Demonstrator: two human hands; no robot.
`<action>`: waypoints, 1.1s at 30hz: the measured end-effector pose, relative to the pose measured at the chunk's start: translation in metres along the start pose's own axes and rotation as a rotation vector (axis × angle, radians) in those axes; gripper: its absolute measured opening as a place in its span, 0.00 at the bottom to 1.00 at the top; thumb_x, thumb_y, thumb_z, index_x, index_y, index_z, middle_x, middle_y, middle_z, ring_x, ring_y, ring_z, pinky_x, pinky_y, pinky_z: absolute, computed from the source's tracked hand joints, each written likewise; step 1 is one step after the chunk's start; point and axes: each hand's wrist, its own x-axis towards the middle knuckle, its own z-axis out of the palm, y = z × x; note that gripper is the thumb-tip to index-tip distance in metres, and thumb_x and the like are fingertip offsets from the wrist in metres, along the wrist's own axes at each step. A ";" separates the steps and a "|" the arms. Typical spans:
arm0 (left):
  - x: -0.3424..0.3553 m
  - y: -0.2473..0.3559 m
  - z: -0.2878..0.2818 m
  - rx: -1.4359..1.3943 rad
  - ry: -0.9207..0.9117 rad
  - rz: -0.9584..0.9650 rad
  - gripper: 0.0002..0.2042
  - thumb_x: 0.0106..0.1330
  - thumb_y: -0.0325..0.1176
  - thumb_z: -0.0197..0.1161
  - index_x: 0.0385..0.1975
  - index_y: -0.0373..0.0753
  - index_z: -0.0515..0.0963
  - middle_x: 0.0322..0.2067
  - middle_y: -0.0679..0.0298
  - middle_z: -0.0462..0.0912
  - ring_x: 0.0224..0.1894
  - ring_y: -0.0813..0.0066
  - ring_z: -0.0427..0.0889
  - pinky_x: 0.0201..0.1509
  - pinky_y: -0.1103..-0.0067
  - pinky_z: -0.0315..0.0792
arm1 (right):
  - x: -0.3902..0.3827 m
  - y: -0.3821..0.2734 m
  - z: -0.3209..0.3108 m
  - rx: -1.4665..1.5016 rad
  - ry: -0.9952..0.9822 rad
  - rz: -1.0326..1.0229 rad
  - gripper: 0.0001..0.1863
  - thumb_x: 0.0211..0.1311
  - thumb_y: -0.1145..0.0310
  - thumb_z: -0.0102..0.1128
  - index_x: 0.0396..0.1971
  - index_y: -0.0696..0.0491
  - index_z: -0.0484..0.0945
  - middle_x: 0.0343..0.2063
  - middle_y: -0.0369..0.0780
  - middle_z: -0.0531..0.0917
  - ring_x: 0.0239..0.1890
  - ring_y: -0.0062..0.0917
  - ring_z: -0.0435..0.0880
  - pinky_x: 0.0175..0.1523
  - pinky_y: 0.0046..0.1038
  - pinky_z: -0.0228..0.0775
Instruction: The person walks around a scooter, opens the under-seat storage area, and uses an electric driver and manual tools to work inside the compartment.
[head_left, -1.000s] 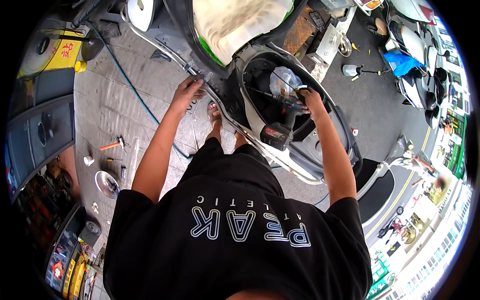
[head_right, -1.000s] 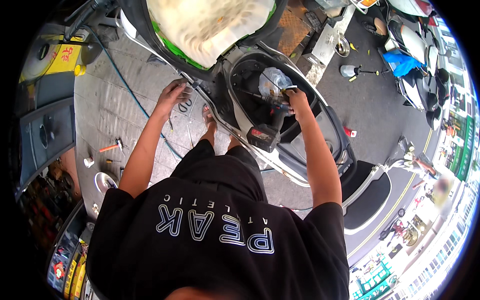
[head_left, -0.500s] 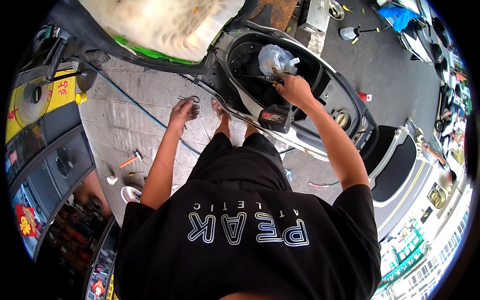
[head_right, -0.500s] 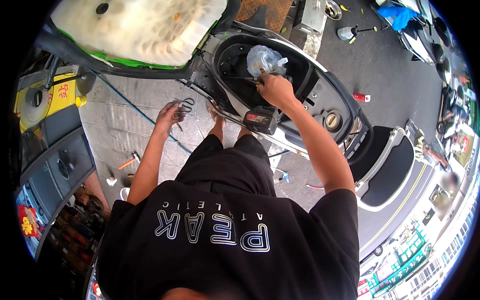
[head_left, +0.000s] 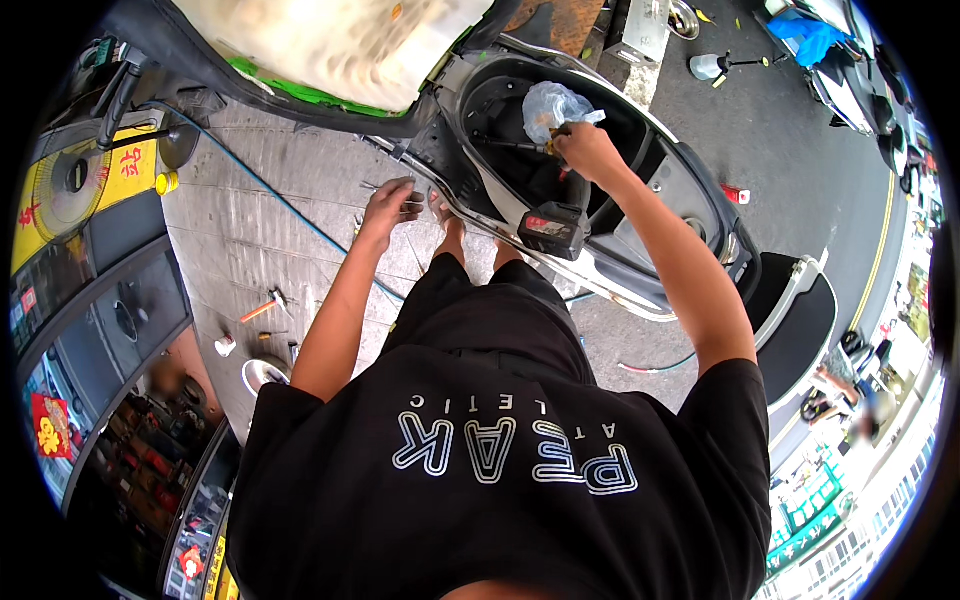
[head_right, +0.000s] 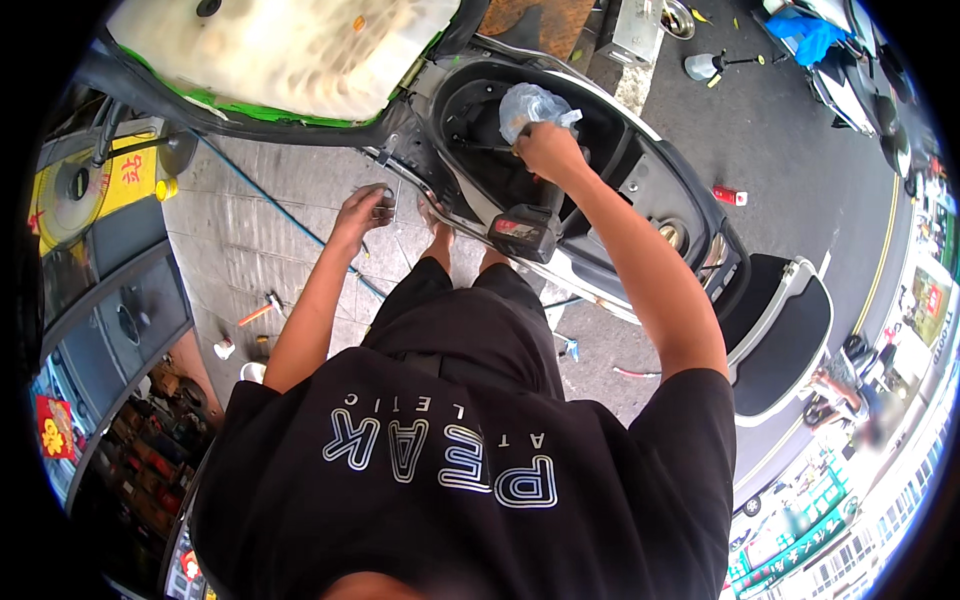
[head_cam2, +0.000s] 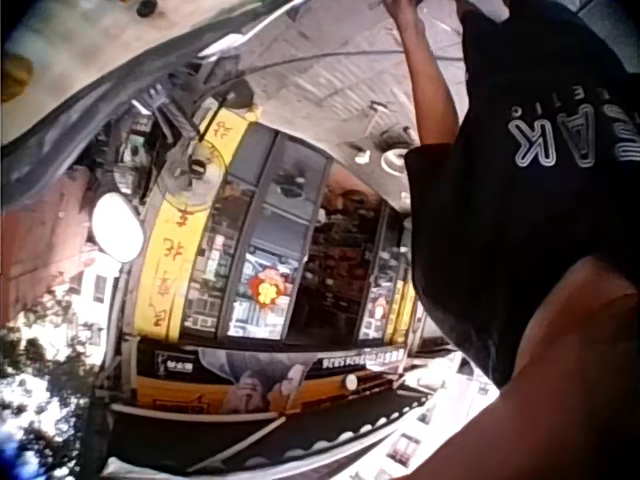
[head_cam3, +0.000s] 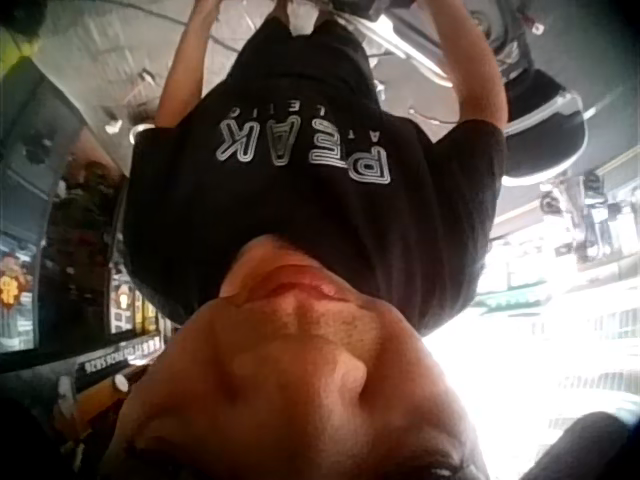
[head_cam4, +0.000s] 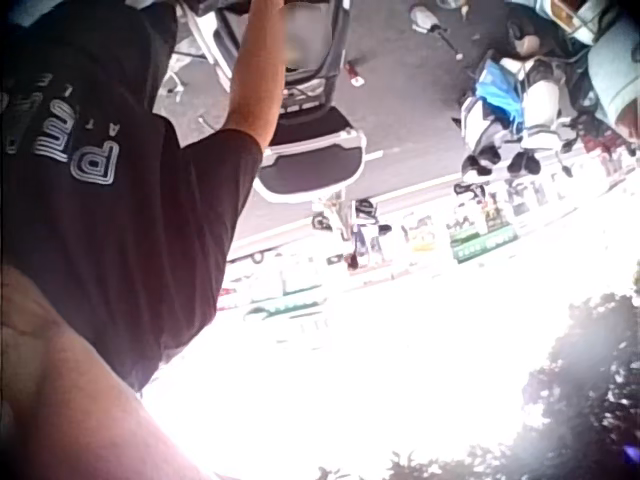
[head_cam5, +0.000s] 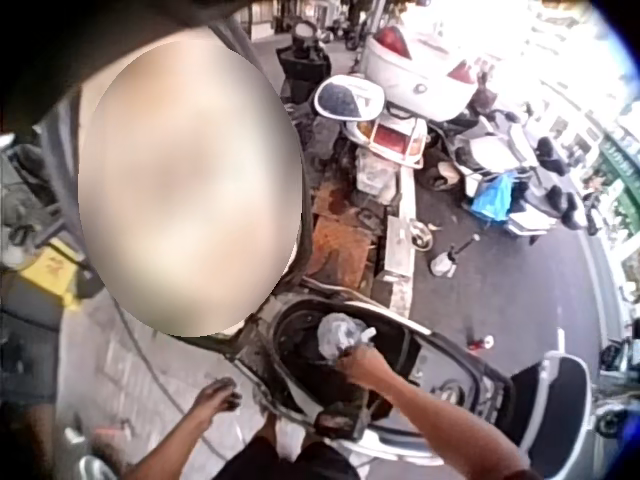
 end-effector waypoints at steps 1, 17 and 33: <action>0.001 -0.001 0.004 0.005 -0.010 -0.005 0.18 0.63 0.40 0.56 0.49 0.38 0.70 0.34 0.62 0.79 0.33 0.74 0.78 0.38 0.78 0.73 | 0.002 -0.018 -0.011 0.151 -0.094 0.226 0.13 0.58 0.64 0.48 0.34 0.56 0.77 0.19 0.41 0.79 0.18 0.25 0.79 0.18 0.29 0.65; -0.010 -0.008 0.038 0.040 -0.115 -0.002 0.13 0.63 0.38 0.55 0.43 0.37 0.73 0.30 0.65 0.79 0.30 0.78 0.78 0.34 0.81 0.72 | 0.004 -0.050 0.013 1.661 -0.289 0.609 0.07 0.57 0.67 0.48 0.29 0.54 0.69 0.19 0.41 0.73 0.12 0.15 0.60 0.17 0.17 0.58; -0.005 0.019 0.046 0.151 -0.214 -0.013 0.18 0.63 0.40 0.54 0.48 0.36 0.71 0.32 0.63 0.79 0.31 0.77 0.78 0.36 0.81 0.73 | -0.067 -0.075 0.061 0.559 0.136 0.045 0.21 0.52 0.66 0.56 0.47 0.57 0.71 0.37 0.53 0.79 0.42 0.42 0.80 0.47 0.31 0.70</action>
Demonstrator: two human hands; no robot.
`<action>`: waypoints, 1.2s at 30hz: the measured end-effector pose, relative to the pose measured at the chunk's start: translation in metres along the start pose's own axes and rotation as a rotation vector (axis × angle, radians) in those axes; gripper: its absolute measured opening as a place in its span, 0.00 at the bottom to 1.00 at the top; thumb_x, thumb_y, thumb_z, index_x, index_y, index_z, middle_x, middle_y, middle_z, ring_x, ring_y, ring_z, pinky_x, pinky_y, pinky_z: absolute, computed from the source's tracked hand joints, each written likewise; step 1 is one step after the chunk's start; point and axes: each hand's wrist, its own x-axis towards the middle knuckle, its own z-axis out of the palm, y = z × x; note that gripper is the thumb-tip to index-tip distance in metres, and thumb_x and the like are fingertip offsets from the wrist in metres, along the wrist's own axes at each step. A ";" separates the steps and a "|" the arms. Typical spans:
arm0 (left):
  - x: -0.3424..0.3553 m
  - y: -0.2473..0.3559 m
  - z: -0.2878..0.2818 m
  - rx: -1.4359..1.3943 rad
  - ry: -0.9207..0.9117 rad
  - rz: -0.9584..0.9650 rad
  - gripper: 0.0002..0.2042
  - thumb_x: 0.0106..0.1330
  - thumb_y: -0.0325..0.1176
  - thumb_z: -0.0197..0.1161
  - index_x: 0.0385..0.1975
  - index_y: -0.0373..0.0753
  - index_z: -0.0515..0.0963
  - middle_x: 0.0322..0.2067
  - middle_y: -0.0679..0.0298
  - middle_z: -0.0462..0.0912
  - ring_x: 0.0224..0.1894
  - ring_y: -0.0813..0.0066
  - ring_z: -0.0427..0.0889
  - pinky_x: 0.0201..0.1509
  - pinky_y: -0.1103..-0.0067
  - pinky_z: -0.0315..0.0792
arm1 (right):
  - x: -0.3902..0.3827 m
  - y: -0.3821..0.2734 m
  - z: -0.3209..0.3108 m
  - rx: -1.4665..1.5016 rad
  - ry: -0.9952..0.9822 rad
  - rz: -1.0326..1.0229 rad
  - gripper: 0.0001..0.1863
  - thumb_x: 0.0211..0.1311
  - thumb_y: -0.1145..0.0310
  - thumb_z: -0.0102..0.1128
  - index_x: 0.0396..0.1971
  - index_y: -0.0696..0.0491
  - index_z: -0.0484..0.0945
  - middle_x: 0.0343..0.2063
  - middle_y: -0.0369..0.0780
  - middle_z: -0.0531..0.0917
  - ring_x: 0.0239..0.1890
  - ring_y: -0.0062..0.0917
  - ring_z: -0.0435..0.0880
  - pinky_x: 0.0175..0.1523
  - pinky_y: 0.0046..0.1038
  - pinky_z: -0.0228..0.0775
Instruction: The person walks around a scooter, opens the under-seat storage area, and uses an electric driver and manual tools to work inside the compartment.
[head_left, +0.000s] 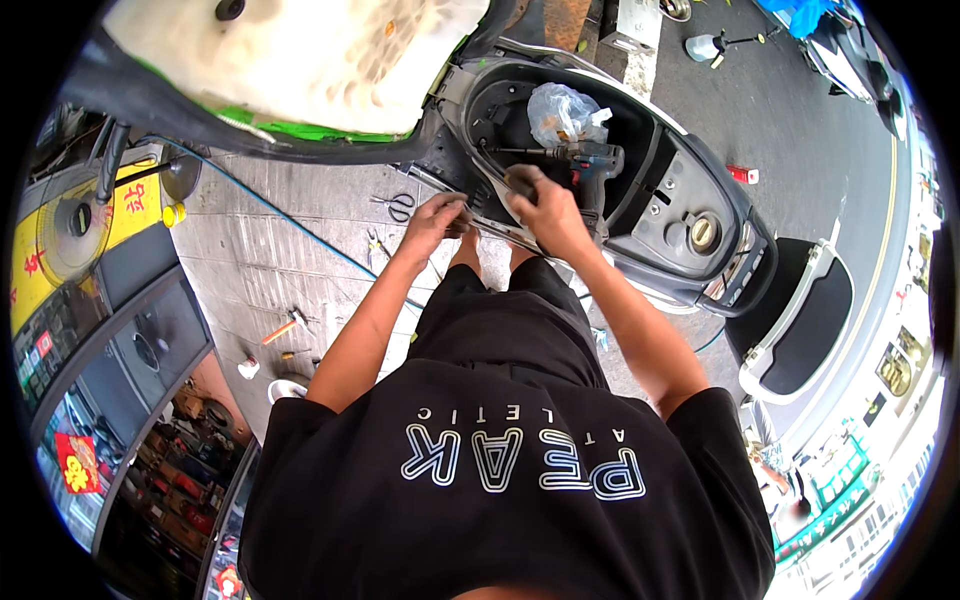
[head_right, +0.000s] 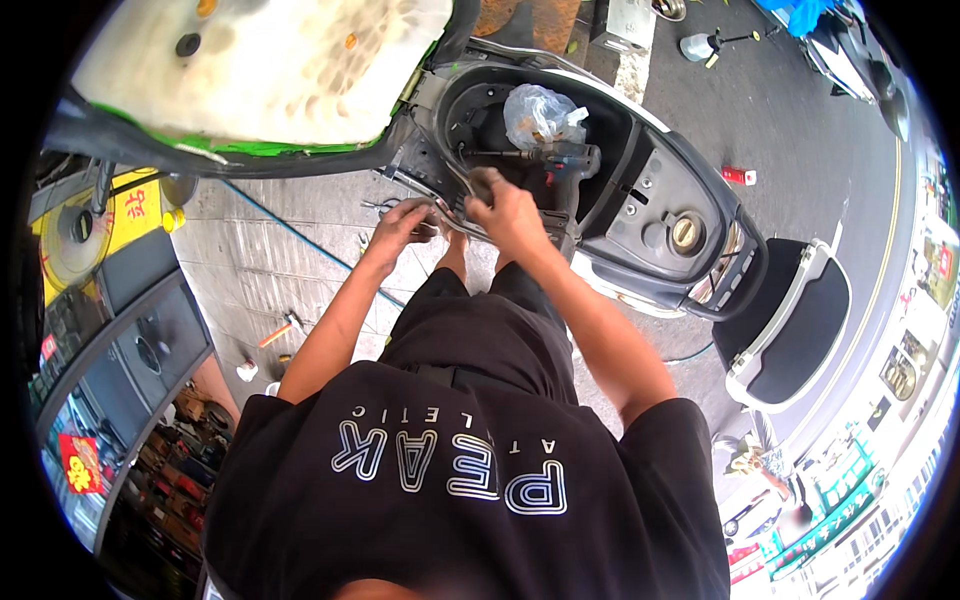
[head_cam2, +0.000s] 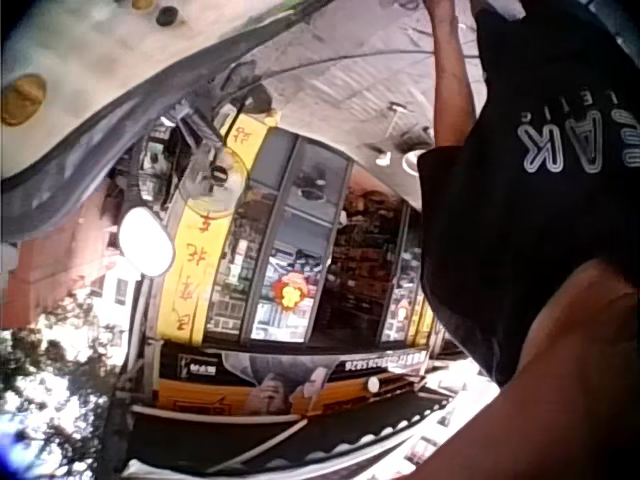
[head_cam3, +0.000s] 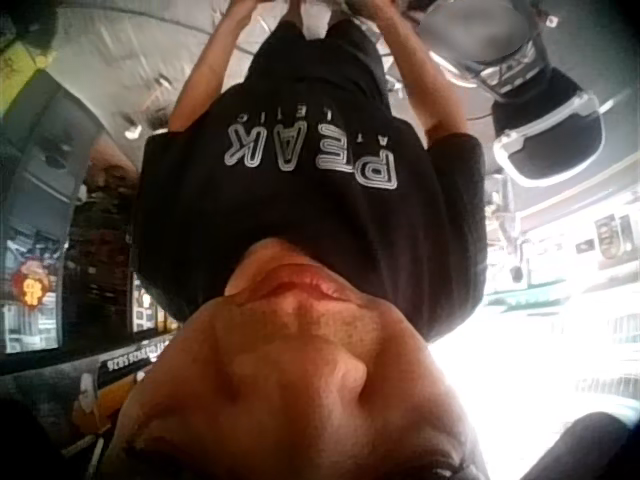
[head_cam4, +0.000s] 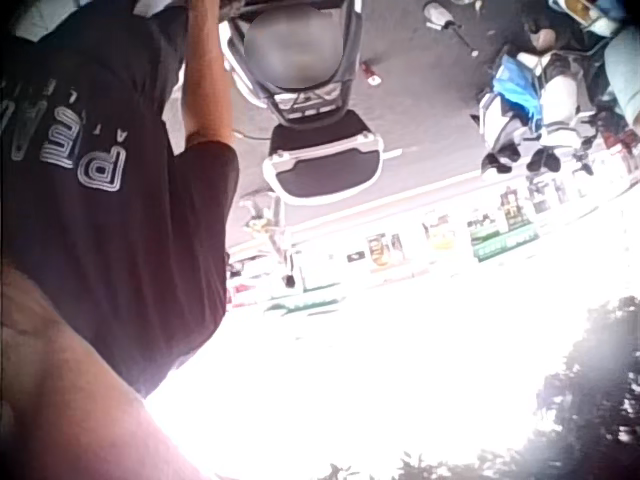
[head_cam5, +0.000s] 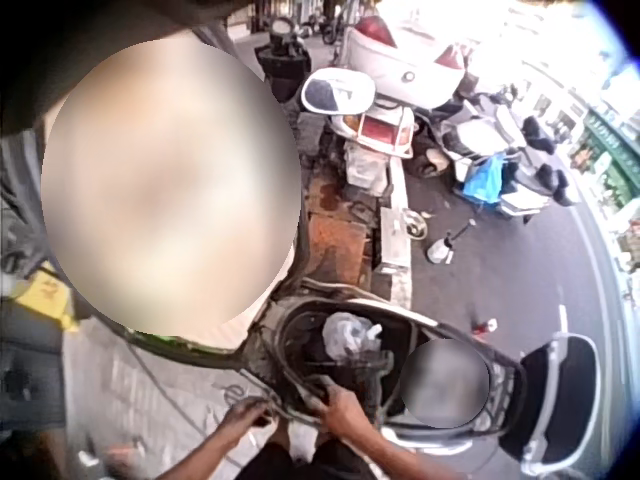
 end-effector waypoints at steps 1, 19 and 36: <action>0.002 0.007 0.012 -0.024 -0.033 0.002 0.18 0.63 0.39 0.55 0.48 0.36 0.71 0.32 0.63 0.79 0.31 0.77 0.78 0.36 0.81 0.73 | -0.004 0.008 0.007 -0.059 0.022 -0.068 0.20 0.55 0.67 0.56 0.48 0.57 0.70 0.35 0.49 0.80 0.35 0.31 0.82 0.42 0.28 0.71; 0.028 0.045 0.059 0.787 0.147 0.725 0.15 0.53 0.22 0.61 0.41 0.37 0.70 0.40 0.56 0.73 0.43 0.58 0.75 0.44 0.73 0.71 | 0.014 0.108 -0.056 -0.250 0.317 0.210 0.30 0.53 0.54 0.57 0.49 0.64 0.68 0.43 0.59 0.73 0.46 0.52 0.73 0.51 0.40 0.66; 0.034 0.091 0.023 0.831 -0.308 0.818 0.16 0.44 0.13 0.54 0.34 0.37 0.69 0.33 0.58 0.74 0.40 0.57 0.75 0.45 0.71 0.69 | 0.059 0.155 -0.048 0.608 0.313 0.793 0.17 0.50 0.57 0.66 0.28 0.56 0.77 0.24 0.38 0.80 0.19 0.26 0.78 0.23 0.27 0.71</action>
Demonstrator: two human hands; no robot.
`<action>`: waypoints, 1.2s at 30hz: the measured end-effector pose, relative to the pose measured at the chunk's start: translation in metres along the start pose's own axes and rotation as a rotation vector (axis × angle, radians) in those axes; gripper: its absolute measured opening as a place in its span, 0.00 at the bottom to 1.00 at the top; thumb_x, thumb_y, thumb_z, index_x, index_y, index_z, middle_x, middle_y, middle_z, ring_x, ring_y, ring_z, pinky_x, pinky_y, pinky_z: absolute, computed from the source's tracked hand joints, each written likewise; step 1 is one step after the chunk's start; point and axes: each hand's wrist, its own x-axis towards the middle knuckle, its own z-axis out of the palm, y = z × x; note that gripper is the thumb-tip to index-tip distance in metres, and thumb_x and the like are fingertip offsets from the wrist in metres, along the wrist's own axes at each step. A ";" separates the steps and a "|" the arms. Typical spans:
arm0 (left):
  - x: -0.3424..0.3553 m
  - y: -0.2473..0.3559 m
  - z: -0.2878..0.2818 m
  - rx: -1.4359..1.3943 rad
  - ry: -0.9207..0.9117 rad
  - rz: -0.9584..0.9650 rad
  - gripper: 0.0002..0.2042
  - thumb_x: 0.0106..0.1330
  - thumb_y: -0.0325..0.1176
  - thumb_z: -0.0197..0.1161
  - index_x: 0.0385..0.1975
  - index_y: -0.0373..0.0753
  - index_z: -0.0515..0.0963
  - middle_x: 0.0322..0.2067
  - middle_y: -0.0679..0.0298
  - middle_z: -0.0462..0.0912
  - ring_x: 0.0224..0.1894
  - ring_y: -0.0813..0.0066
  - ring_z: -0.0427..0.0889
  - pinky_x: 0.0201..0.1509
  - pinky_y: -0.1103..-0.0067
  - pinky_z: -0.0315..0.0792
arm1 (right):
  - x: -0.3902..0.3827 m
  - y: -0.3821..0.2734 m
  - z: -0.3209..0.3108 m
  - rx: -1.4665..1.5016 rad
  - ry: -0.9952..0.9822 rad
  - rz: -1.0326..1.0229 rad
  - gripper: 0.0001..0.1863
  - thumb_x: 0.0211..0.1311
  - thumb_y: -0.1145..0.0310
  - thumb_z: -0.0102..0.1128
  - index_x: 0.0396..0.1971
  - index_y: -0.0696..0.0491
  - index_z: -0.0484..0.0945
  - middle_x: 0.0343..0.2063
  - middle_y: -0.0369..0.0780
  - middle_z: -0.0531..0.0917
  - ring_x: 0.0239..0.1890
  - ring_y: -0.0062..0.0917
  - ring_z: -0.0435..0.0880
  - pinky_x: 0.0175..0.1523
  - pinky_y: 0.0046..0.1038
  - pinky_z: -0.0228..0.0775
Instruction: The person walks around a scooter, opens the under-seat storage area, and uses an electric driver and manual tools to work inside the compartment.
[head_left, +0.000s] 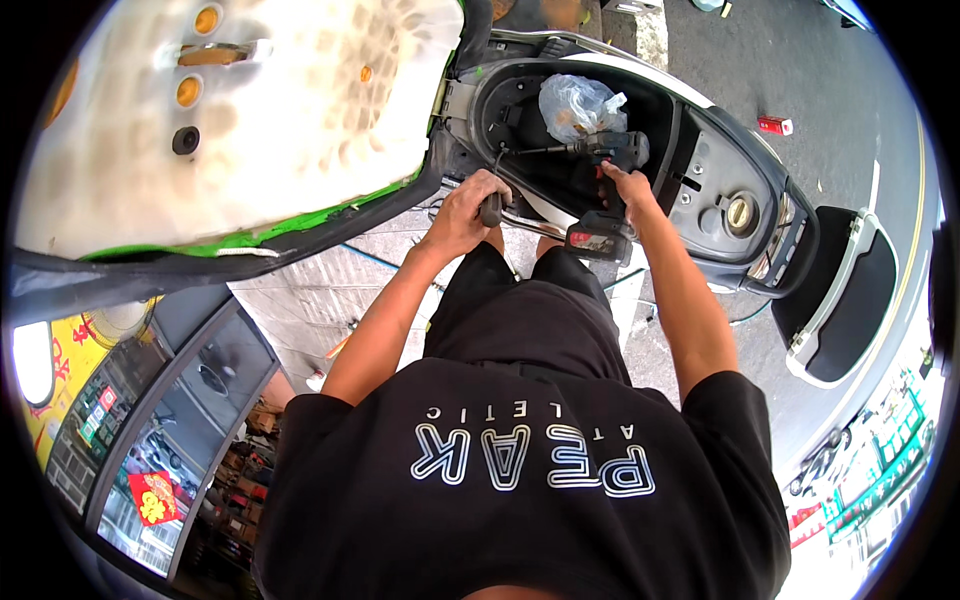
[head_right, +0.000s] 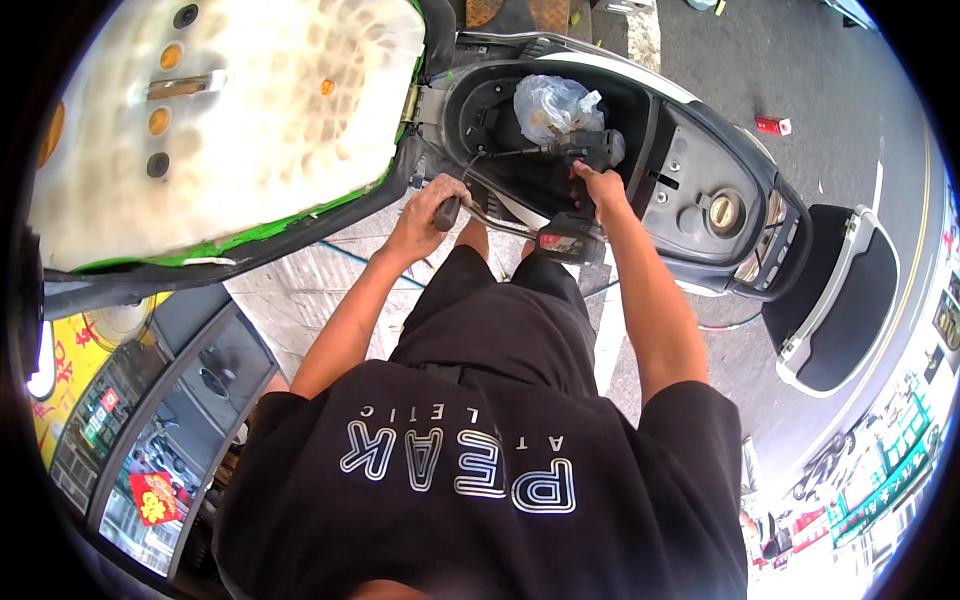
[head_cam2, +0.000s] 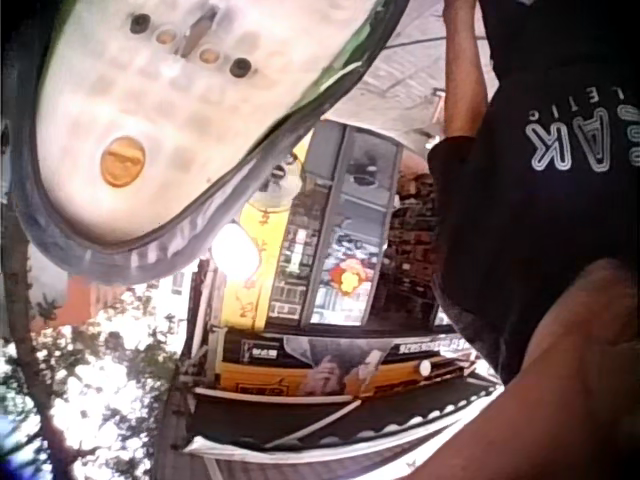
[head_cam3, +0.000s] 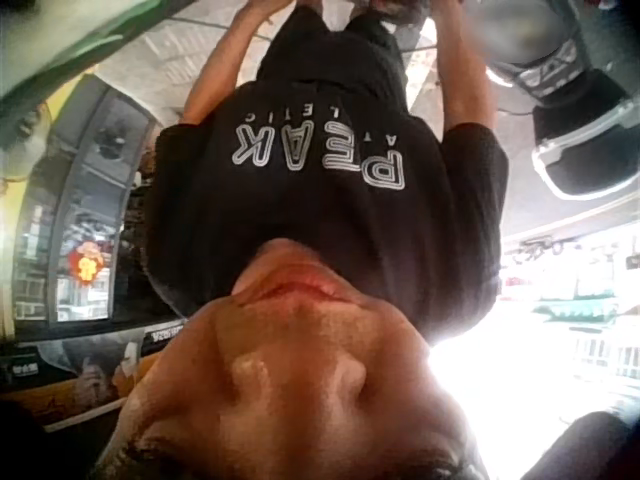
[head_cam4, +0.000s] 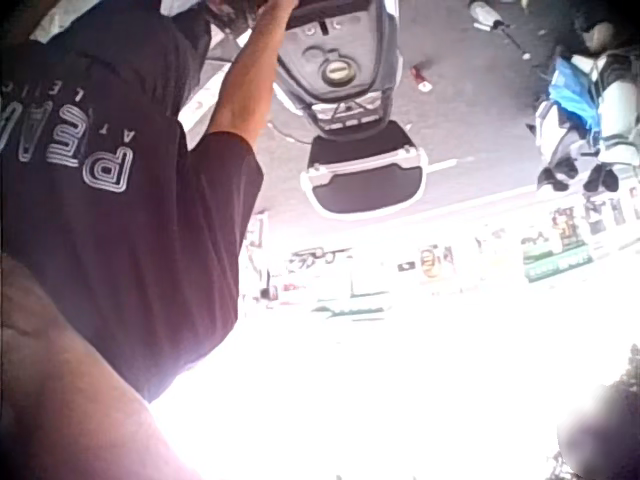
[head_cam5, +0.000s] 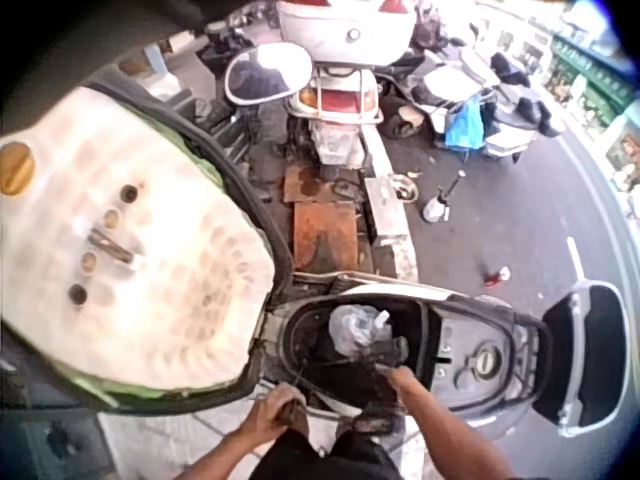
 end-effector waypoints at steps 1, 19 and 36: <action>0.001 0.002 -0.005 -0.002 0.001 -0.001 0.16 0.44 0.13 0.54 0.34 0.37 0.69 0.33 0.58 0.74 0.40 0.57 0.75 0.45 0.71 0.69 | -0.005 0.000 0.004 -0.001 0.001 0.001 0.17 0.50 0.57 0.66 0.28 0.56 0.77 0.24 0.38 0.80 0.19 0.26 0.78 0.23 0.27 0.71; 0.001 0.067 -0.067 -0.061 0.088 0.043 0.12 0.42 0.13 0.52 0.28 0.34 0.69 0.30 0.58 0.71 0.35 0.62 0.74 0.42 0.76 0.68 | -0.042 0.000 0.039 -0.531 0.405 -0.382 0.26 0.45 0.46 0.62 0.20 0.59 0.77 0.13 0.41 0.79 0.19 0.28 0.81 0.29 0.27 0.72; -0.007 0.055 -0.078 -0.034 -0.154 0.043 0.11 0.43 0.19 0.56 0.30 0.34 0.70 0.31 0.55 0.73 0.39 0.53 0.73 0.46 0.68 0.68 | -0.099 0.009 0.108 -0.845 -0.007 -0.794 0.40 0.37 0.67 0.68 0.56 0.51 0.61 0.37 0.48 0.80 0.41 0.42 0.79 0.43 0.37 0.71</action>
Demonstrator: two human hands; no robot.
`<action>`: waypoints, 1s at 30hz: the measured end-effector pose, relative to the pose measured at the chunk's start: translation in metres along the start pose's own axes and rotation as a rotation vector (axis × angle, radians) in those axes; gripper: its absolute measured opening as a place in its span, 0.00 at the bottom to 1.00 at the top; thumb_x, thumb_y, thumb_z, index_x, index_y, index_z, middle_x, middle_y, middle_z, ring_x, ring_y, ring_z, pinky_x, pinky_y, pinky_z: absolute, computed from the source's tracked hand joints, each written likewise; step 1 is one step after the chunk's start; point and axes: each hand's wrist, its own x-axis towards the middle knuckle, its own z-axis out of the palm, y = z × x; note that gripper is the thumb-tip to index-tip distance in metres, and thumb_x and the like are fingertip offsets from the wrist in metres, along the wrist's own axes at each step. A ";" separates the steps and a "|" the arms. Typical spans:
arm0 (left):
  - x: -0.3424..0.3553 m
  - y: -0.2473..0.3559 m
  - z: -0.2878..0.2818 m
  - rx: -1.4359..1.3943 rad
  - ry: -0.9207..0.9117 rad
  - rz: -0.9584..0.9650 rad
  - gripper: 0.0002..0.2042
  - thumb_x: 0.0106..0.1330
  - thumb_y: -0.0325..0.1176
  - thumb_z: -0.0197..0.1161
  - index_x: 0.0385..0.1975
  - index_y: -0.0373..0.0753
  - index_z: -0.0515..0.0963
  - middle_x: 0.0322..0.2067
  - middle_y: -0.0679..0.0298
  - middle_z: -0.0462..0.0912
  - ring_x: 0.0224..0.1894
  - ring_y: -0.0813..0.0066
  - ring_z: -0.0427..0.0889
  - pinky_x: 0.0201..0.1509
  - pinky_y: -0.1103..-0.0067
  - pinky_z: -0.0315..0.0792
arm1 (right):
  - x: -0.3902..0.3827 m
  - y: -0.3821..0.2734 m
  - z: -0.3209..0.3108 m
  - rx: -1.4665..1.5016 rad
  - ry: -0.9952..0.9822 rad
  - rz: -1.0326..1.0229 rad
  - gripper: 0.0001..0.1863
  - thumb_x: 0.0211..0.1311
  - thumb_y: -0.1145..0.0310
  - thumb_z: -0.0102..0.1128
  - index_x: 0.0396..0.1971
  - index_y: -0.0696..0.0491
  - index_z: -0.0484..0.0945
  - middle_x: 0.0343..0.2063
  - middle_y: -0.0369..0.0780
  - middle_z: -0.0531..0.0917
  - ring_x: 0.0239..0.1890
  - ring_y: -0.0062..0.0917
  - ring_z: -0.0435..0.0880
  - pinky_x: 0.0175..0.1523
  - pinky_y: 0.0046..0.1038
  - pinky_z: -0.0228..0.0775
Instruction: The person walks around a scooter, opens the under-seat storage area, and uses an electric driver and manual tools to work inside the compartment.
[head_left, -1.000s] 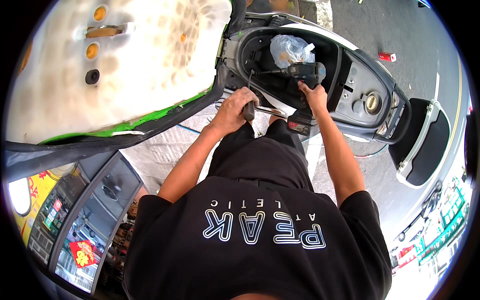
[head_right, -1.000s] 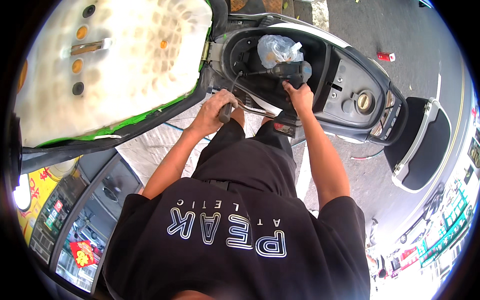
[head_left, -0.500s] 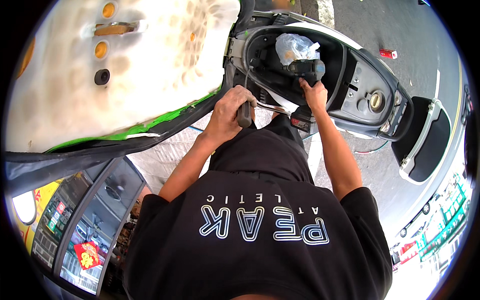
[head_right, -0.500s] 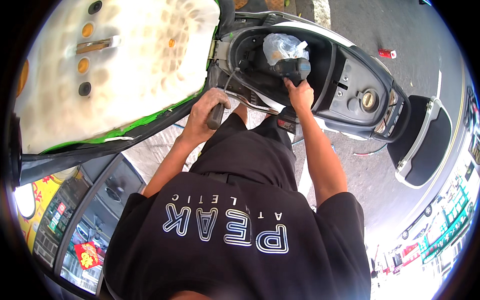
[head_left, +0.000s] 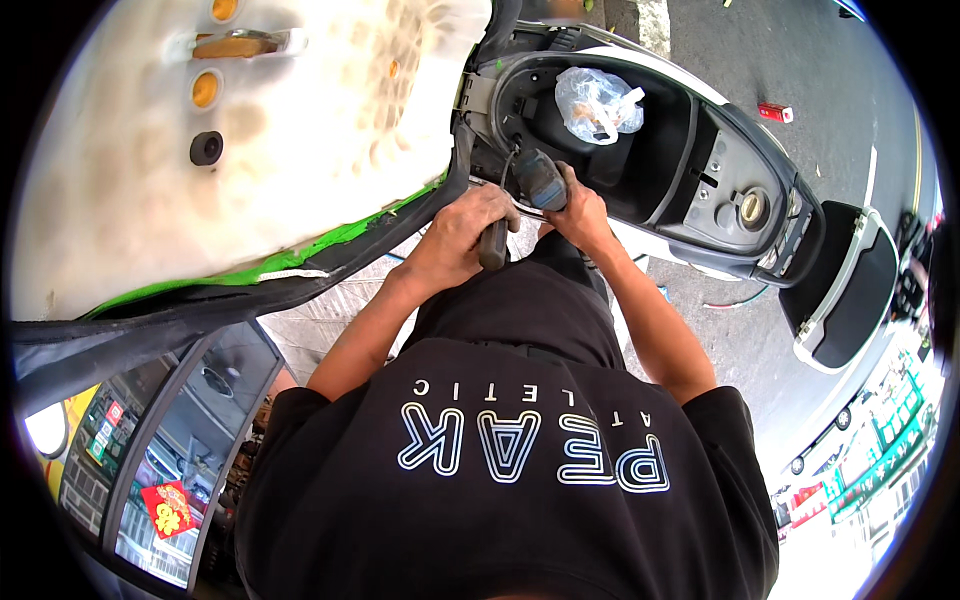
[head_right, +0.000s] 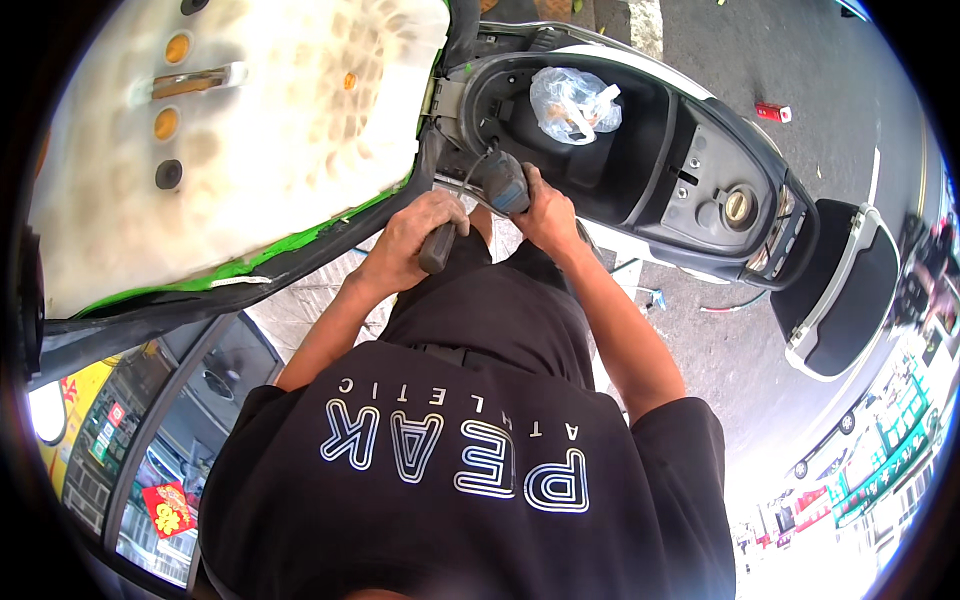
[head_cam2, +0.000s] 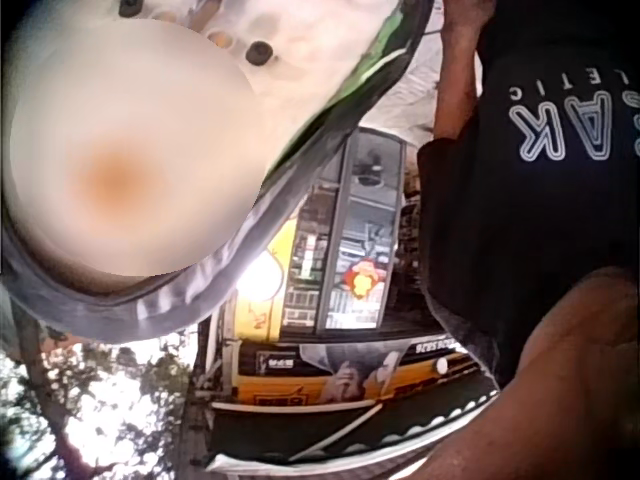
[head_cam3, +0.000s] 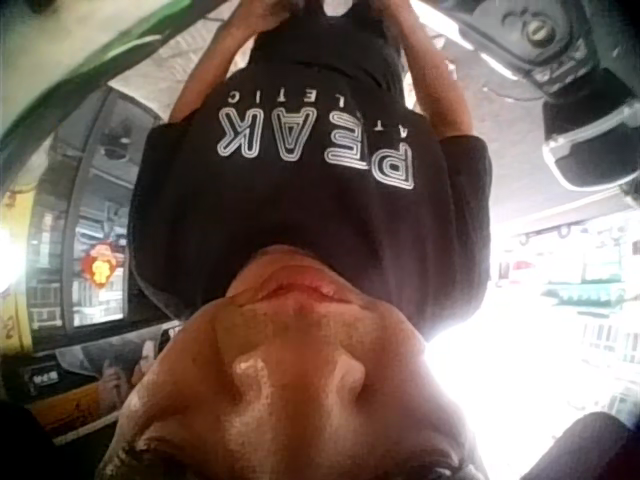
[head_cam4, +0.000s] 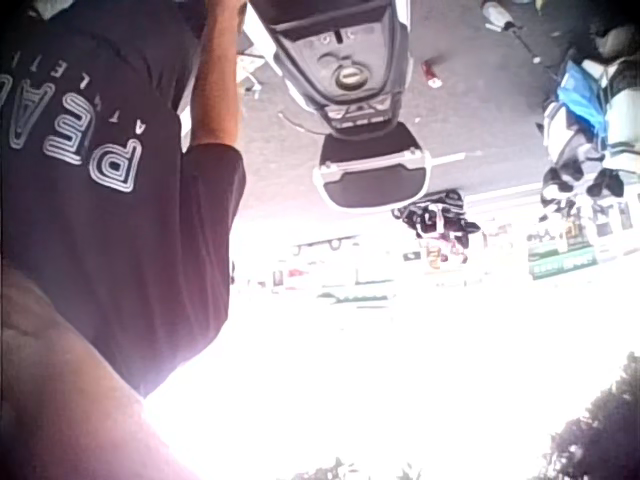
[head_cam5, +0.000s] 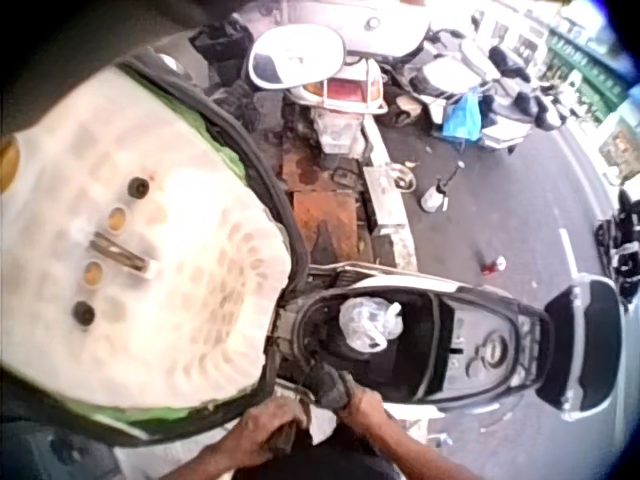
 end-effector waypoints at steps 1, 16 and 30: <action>-0.001 -0.001 0.001 0.005 -0.030 0.002 0.11 0.44 0.20 0.56 0.30 0.34 0.69 0.31 0.56 0.74 0.38 0.53 0.73 0.47 0.68 0.67 | -0.002 0.004 0.005 0.079 0.057 -0.009 0.41 0.35 0.69 0.69 0.55 0.50 0.61 0.36 0.48 0.80 0.42 0.44 0.78 0.44 0.37 0.71; -0.001 0.018 -0.004 -0.032 -0.094 0.050 0.14 0.43 0.21 0.56 0.32 0.34 0.68 0.32 0.57 0.74 0.40 0.55 0.74 0.50 0.67 0.66 | 0.002 0.020 -0.002 0.145 0.143 0.106 0.32 0.41 0.66 0.64 0.51 0.50 0.66 0.28 0.51 0.81 0.35 0.48 0.79 0.39 0.40 0.71; 0.004 0.033 -0.001 -0.045 -0.170 -0.018 0.09 0.44 0.22 0.60 0.26 0.34 0.69 0.27 0.58 0.72 0.34 0.59 0.74 0.40 0.71 0.68 | -0.034 0.037 -0.016 0.322 0.177 0.209 0.26 0.42 0.70 0.65 0.46 0.57 0.70 0.31 0.50 0.81 0.39 0.44 0.80 0.41 0.35 0.71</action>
